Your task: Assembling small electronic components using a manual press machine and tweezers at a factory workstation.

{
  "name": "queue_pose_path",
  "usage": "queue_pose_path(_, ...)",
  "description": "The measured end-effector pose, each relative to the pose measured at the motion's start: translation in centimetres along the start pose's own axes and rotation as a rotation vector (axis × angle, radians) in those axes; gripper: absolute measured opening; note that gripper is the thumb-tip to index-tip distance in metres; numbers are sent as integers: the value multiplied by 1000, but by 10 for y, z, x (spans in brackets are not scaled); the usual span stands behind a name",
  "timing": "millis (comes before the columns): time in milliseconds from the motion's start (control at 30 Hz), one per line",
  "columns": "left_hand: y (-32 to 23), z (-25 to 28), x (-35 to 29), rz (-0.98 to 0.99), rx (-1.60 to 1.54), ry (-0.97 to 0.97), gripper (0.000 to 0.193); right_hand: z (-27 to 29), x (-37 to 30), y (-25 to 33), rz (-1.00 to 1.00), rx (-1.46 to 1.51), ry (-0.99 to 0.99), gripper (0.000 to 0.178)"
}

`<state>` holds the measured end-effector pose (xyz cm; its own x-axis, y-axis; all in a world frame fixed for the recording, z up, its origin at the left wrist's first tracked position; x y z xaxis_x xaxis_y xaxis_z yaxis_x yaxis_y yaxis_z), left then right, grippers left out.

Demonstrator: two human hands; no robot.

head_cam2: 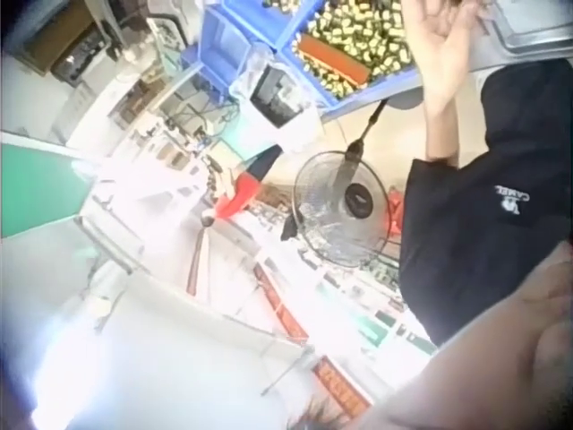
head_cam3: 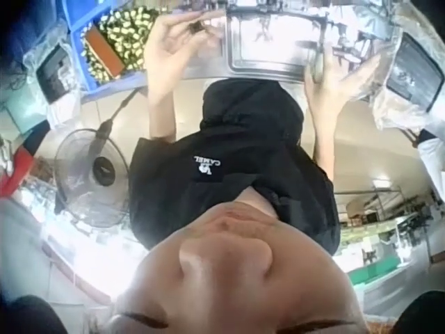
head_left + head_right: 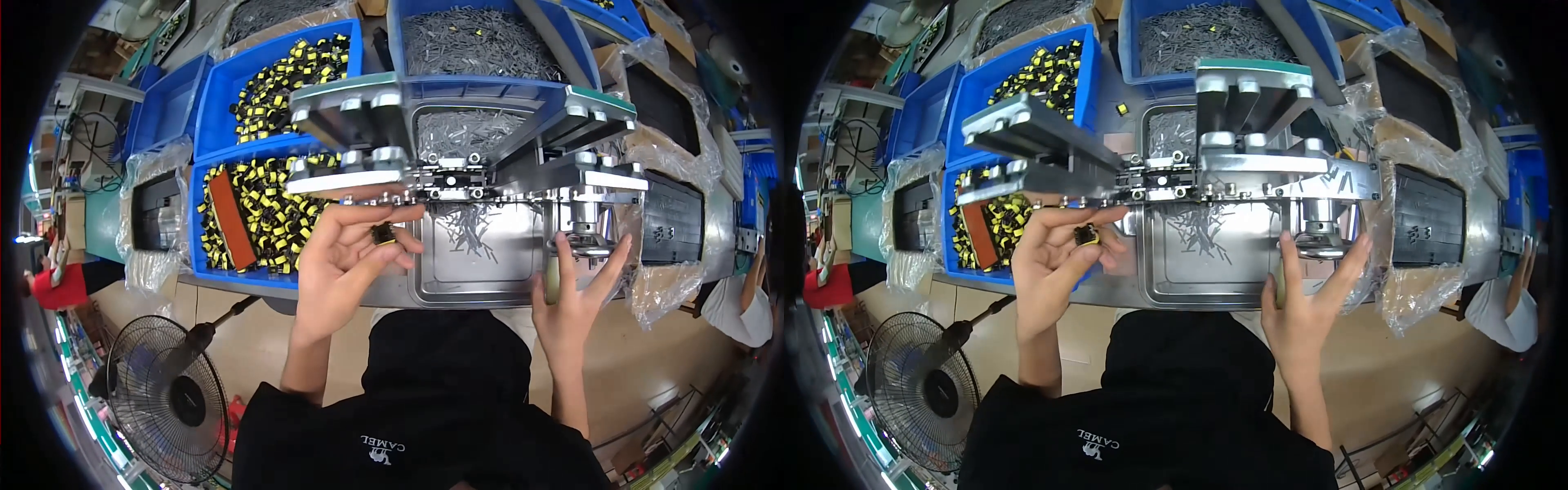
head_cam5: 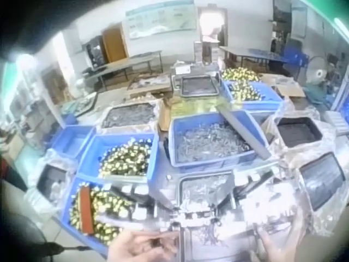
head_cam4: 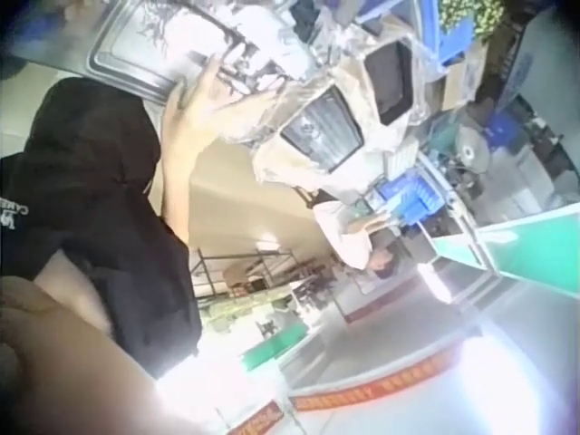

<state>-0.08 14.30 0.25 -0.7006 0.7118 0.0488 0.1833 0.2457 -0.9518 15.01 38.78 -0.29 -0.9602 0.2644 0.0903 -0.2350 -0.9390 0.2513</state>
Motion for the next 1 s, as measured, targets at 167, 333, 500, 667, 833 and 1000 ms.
queue_pose_path(167, 6, -11, -3, -41, 74, -44, 31, -5, 3, 6, -86, -17, -4, 83)
queue_pose_path(333, -10, -33, 7, 53, 672, 94, 20, -4, 6, 3, -175, 134, -82, 74)
queue_pose_path(500, -25, -44, 16, -328, 1164, -42, 29, -1, 7, 4, -181, 149, -103, 73)
queue_pose_path(667, -23, -49, 34, -515, 1553, -1, 18, -1, 5, -2, -249, 292, -105, 74)
queue_pose_path(833, -18, -51, 50, -495, 1611, 52, 13, 0, 3, -4, -243, 262, -118, 75)
queue_pose_path(1000, -25, -51, 54, -649, 1684, 28, 8, -2, 4, -6, -246, 289, -117, 75)
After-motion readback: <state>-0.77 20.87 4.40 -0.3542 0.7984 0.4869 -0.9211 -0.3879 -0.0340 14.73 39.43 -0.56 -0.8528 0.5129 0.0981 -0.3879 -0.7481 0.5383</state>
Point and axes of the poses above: each hand's wrist, its own x-axis towards the middle knuckle, its own z-axis out of the back of the hand, y = z × x, the point moved 6 cm from there along x, towards the middle knuckle, and after that the axes turned 12 degrees about y, right-handed, at the moved point
